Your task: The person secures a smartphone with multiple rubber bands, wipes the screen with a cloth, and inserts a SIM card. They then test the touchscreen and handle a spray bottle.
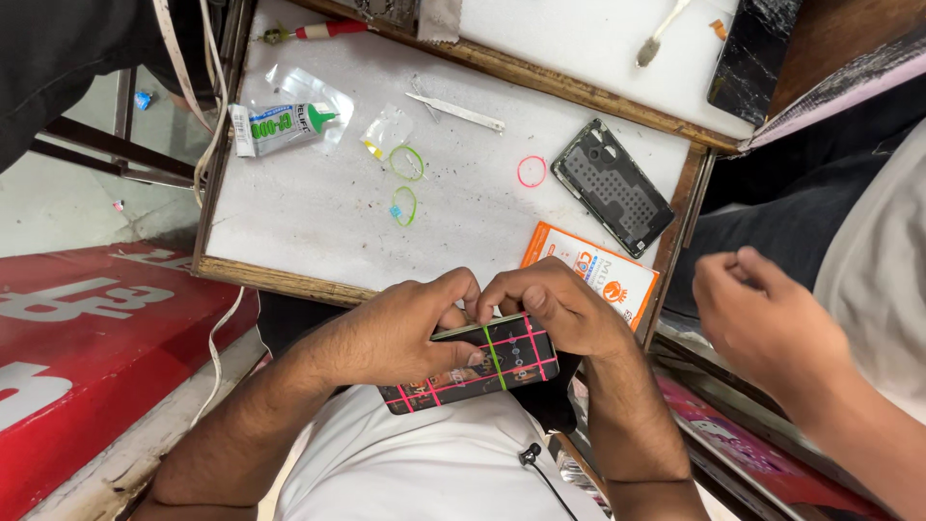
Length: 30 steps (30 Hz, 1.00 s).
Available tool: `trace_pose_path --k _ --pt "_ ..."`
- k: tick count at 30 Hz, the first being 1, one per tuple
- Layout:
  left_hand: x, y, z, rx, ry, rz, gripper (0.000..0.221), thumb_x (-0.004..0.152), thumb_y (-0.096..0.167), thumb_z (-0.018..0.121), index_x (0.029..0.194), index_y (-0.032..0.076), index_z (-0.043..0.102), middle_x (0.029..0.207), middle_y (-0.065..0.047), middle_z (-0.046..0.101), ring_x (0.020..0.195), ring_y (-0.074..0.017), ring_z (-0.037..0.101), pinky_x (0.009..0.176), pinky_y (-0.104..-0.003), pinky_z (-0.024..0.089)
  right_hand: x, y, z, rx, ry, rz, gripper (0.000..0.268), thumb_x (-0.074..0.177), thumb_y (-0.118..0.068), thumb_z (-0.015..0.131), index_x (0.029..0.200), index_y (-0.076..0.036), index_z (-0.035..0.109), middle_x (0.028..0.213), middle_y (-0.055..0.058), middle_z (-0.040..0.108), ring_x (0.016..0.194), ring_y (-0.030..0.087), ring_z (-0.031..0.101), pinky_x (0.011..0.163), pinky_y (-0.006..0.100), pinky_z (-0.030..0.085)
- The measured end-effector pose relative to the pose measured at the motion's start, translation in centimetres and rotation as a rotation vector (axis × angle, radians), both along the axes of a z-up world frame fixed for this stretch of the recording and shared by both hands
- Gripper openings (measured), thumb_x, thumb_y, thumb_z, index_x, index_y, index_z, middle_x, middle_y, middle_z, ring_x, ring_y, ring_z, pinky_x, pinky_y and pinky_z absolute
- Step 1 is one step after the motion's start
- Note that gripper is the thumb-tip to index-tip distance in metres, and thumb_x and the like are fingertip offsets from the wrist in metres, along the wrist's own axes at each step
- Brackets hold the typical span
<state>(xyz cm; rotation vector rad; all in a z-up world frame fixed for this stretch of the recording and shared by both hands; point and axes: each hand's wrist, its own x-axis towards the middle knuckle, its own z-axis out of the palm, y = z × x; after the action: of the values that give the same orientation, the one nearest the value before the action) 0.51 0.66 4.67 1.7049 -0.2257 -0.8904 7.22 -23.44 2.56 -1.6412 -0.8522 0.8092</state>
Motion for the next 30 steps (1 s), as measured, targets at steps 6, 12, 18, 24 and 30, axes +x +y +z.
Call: trace_pose_path --k 6,12,18,24,30 --pt "0.0 0.0 -0.3 -0.012 0.033 0.006 0.038 0.088 0.023 0.075 0.11 0.01 0.046 0.077 -0.006 0.08 0.072 -0.0168 0.08 0.066 -0.034 0.06 -0.2 -0.2 -1.4 -0.086 -0.016 -0.022 0.077 0.109 -0.067 0.025 0.088 -0.006 0.066 0.065 0.001 0.059 0.057 0.013 0.056 0.053 0.03 0.042" --pt "0.0 0.1 -0.3 0.028 0.032 0.002 0.041 0.088 0.024 0.075 0.112 0.01 0.045 0.078 -0.006 0.079 0.071 -0.0166 0.08 0.064 -0.035 0.059 -0.1 0.2 -0.9 -0.053 0.057 0.021 0.074 0.108 -0.063 0.026 0.093 -0.005 0.07 0.063 0.002 0.058 0.052 0.014 0.051 0.051 0.03 0.038" --pt "0.0 -0.3 -0.4 0.025 0.077 0.001 0.044 0.088 0.023 0.075 0.114 0.009 0.043 0.08 -0.007 0.081 0.07 -0.017 0.079 0.065 -0.035 0.059 -0.1 0.2 -0.6 -0.085 0.034 0.007 0.07 0.112 -0.058 0.027 0.091 -0.005 0.068 0.068 0.002 0.063 0.056 0.015 0.055 0.054 0.03 0.042" --pt "0.2 -0.2 -0.4 -0.002 0.037 0.044 0.067 0.085 0.023 0.078 0.136 0.011 0.037 0.079 -0.007 0.081 0.069 -0.0168 0.08 0.068 -0.034 0.059 0.2 0.3 -0.5 -0.063 0.009 0.022 0.067 0.111 -0.055 0.028 0.098 -0.005 0.071 0.065 0.003 0.058 0.055 0.017 0.055 0.054 0.032 0.042" --pt "0.9 -0.5 1.4 0.084 0.152 0.027 0.102 0.082 0.022 0.076 0.165 0.029 0.017 0.071 -0.006 0.077 0.061 -0.019 0.075 0.063 -0.035 0.057 0.1 -0.1 -1.2 -0.07 0.008 0.025 0.063 0.112 -0.052 0.028 0.093 -0.006 0.065 0.066 0.004 0.057 0.058 0.019 0.055 0.057 0.034 0.044"
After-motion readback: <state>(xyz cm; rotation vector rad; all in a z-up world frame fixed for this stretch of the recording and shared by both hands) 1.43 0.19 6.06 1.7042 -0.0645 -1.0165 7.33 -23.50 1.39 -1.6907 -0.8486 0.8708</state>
